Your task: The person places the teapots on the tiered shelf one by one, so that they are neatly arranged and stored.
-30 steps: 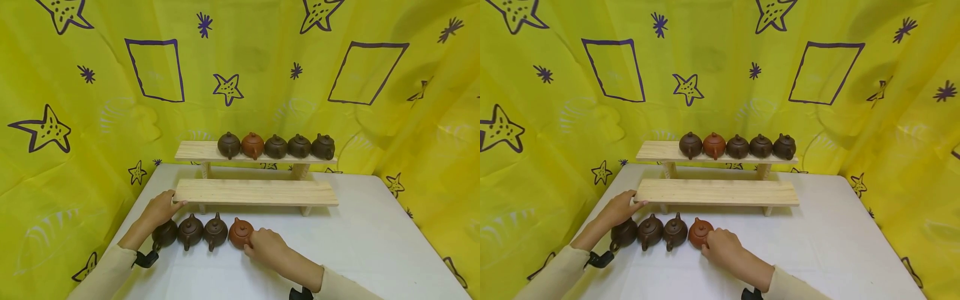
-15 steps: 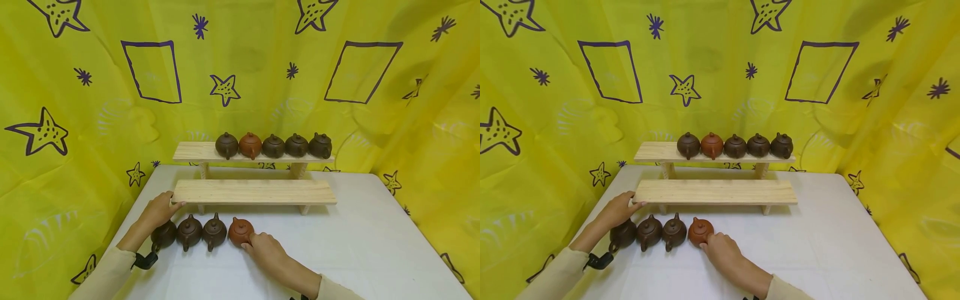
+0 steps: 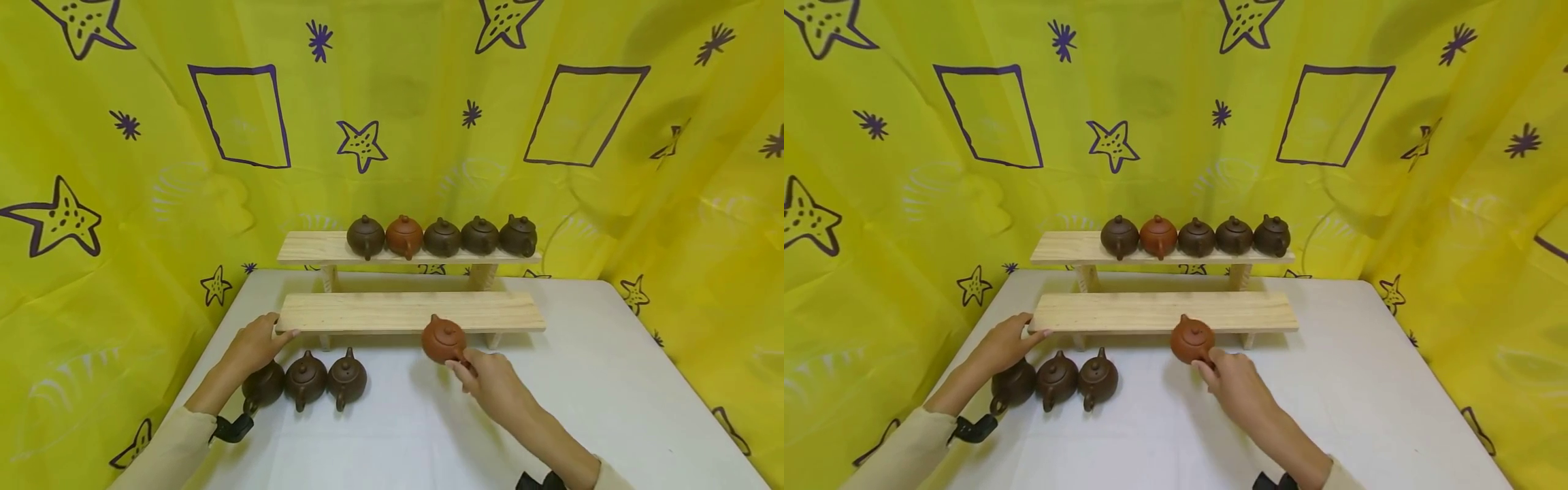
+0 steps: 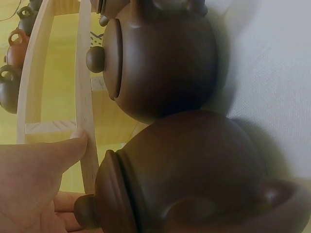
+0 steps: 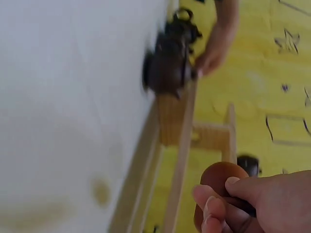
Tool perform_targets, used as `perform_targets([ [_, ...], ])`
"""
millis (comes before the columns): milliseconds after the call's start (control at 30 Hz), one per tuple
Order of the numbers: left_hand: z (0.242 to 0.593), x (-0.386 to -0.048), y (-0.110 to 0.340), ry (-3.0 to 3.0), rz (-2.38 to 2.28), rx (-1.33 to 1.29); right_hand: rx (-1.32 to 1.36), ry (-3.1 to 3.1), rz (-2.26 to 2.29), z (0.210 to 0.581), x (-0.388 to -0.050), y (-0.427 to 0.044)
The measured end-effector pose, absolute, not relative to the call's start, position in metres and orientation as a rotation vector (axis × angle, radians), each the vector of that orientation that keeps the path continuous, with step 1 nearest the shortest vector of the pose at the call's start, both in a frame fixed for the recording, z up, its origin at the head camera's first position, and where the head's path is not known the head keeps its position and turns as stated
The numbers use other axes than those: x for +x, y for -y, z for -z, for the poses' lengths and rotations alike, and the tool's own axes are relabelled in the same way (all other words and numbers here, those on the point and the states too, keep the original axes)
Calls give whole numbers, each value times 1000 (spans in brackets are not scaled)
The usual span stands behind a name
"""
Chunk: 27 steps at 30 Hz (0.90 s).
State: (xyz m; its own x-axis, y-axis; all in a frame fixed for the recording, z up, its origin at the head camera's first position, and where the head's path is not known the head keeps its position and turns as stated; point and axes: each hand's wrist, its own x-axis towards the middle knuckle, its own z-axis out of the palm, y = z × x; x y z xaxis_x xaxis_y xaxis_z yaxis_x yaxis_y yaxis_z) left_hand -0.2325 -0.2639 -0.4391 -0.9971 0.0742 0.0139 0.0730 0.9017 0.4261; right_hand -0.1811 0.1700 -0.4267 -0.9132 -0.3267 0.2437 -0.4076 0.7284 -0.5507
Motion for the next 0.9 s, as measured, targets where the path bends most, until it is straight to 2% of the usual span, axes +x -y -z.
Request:
perform_targets([
  [233, 441, -232, 266, -3070, -694, 122, 411, 2816, -842, 409, -208, -224],
  [467, 443, -234, 266, -3067, -699, 133, 254, 2870, -793, 408, -232, -266],
  [900, 441, -234, 265, -3067, -706, 137, 212, 2924, -747, 418, -254, -285],
])
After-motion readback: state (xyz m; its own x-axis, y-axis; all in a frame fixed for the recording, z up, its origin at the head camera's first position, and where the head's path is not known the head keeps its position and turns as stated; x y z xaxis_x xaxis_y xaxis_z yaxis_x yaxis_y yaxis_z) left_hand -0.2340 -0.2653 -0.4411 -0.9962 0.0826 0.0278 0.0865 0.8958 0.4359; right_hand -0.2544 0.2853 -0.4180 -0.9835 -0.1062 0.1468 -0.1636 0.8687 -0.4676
